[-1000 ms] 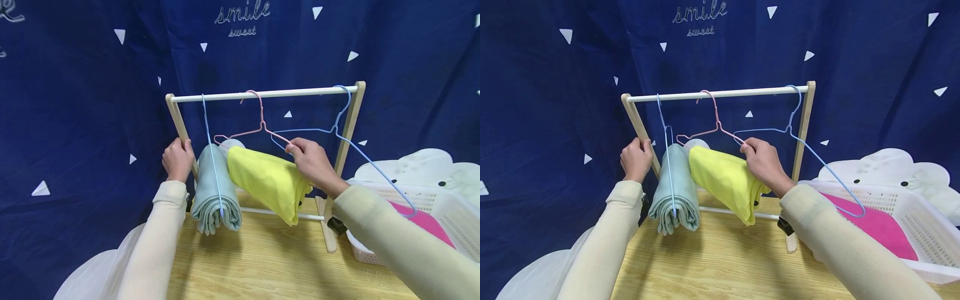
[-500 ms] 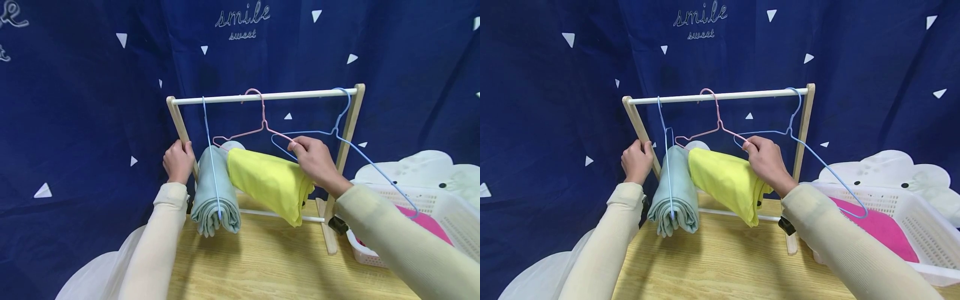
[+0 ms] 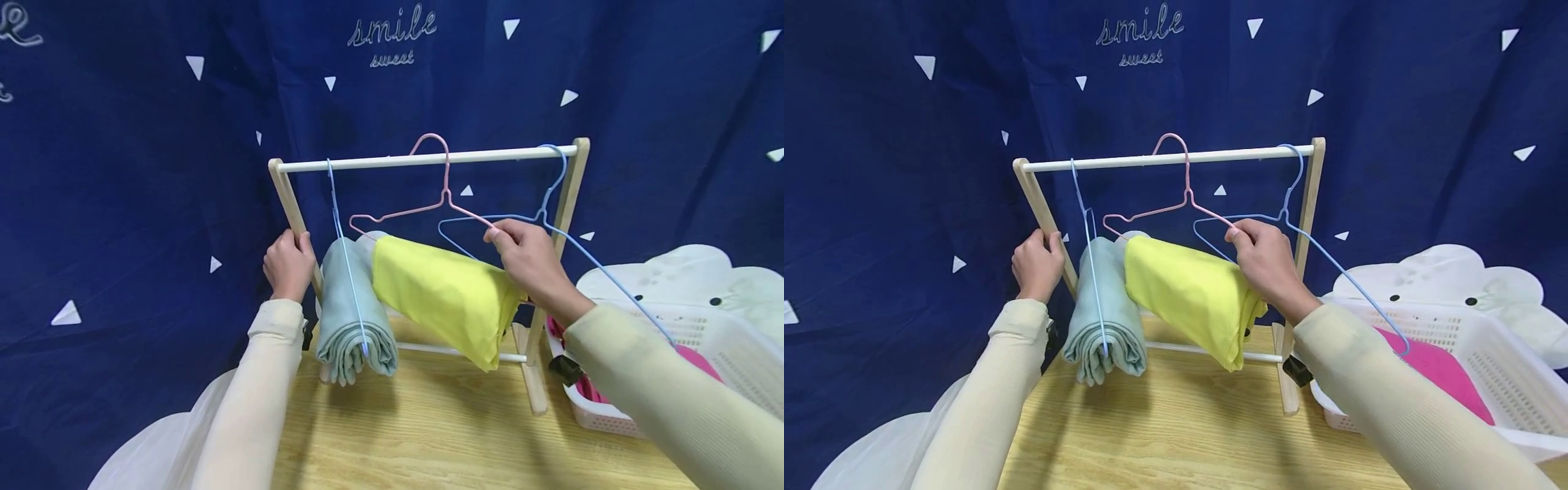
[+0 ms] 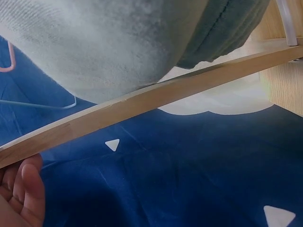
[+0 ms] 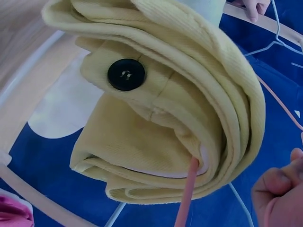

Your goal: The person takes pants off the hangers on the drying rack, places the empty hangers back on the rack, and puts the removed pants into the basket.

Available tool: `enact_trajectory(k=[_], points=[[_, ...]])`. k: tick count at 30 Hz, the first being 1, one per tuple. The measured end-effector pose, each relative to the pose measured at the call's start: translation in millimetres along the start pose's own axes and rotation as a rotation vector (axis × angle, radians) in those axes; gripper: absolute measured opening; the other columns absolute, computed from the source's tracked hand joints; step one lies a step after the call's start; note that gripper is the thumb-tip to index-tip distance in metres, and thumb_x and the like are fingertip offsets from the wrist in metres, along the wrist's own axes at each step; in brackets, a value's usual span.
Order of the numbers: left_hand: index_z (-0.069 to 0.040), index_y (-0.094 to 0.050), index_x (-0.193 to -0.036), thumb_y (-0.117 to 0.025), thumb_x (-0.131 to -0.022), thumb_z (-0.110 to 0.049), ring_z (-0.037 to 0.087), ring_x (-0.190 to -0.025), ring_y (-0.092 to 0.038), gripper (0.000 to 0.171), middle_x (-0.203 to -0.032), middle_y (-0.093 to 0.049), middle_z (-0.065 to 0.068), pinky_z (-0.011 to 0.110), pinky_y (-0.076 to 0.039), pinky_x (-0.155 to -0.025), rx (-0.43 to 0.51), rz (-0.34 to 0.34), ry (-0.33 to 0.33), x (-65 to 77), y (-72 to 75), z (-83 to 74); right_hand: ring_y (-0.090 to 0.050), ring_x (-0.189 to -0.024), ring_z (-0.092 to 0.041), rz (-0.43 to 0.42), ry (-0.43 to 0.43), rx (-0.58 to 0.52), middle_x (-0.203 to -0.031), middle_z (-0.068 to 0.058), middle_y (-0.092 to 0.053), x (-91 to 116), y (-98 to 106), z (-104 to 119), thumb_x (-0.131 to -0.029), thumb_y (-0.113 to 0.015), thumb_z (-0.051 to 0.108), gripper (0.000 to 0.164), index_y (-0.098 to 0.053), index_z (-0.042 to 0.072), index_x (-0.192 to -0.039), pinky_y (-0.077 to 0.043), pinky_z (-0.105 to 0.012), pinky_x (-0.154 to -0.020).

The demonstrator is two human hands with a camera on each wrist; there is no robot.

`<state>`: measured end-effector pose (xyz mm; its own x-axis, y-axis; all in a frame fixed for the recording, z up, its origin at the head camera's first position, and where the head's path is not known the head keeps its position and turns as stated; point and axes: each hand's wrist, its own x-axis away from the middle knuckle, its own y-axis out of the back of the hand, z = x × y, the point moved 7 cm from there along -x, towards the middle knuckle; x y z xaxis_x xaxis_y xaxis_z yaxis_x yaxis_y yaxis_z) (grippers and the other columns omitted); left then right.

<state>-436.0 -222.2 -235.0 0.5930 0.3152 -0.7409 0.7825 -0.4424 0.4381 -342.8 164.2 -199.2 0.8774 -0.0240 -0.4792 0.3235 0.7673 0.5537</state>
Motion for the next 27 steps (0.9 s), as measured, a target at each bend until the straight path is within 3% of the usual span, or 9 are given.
enact_trajectory(k=[13, 19, 24, 27], points=[[0.001, -0.065, -0.092, -0.054, -0.100, -0.033, 0.046, -0.084, -0.066, 0.037, -0.089, -0.068, 0.023, 0.056, -0.049, -0.069, 0.004, 0.006, 0.020, 0.6, -1.1, 2.0, -0.041, -0.076, -0.020, -0.053, -0.029, -0.010, -0.095, -0.010, -0.056, 17.7, 24.0, -10.5, -0.105, -0.043, 0.029, 0.035, -0.069, 0.006, -0.112, -0.037, -0.029, -0.061], [0.001, -0.065, -0.093, -0.053, -0.100, -0.033, 0.046, -0.084, -0.066, 0.037, -0.090, -0.068, 0.023, 0.056, -0.049, -0.069, 0.008, 0.015, 0.020, 0.5, -1.5, 1.2, -0.040, -0.078, -0.020, -0.042, -0.047, -0.035, -0.088, -0.008, -0.048, 25.4, 28.7, -12.1, -0.105, -0.043, 0.030, 0.036, -0.068, 0.005, -0.114, -0.034, -0.029, -0.058], [0.001, -0.065, -0.096, -0.052, -0.101, -0.034, 0.045, -0.084, -0.066, 0.038, -0.091, -0.069, 0.023, 0.055, -0.050, -0.070, 0.010, 0.033, 0.040, 0.5, -1.2, 2.0, -0.041, -0.083, -0.019, -0.007, -0.062, -0.013, -0.091, -0.009, -0.051, 32.2, 28.2, -13.3, -0.106, -0.043, 0.030, 0.036, -0.068, 0.005, -0.114, -0.036, -0.029, -0.063], [0.001, -0.065, -0.097, -0.053, -0.101, -0.034, 0.044, -0.084, -0.067, 0.037, -0.092, -0.069, 0.023, 0.054, -0.050, -0.070, 0.009, 0.039, 0.043, 0.2, -1.6, 1.9, -0.042, -0.076, -0.016, 0.001, -0.062, 0.010, -0.088, -0.007, -0.051, 38.2, 30.2, -16.6, -0.105, -0.043, 0.031, 0.036, -0.068, 0.006, -0.113, -0.036, -0.029, -0.063]])
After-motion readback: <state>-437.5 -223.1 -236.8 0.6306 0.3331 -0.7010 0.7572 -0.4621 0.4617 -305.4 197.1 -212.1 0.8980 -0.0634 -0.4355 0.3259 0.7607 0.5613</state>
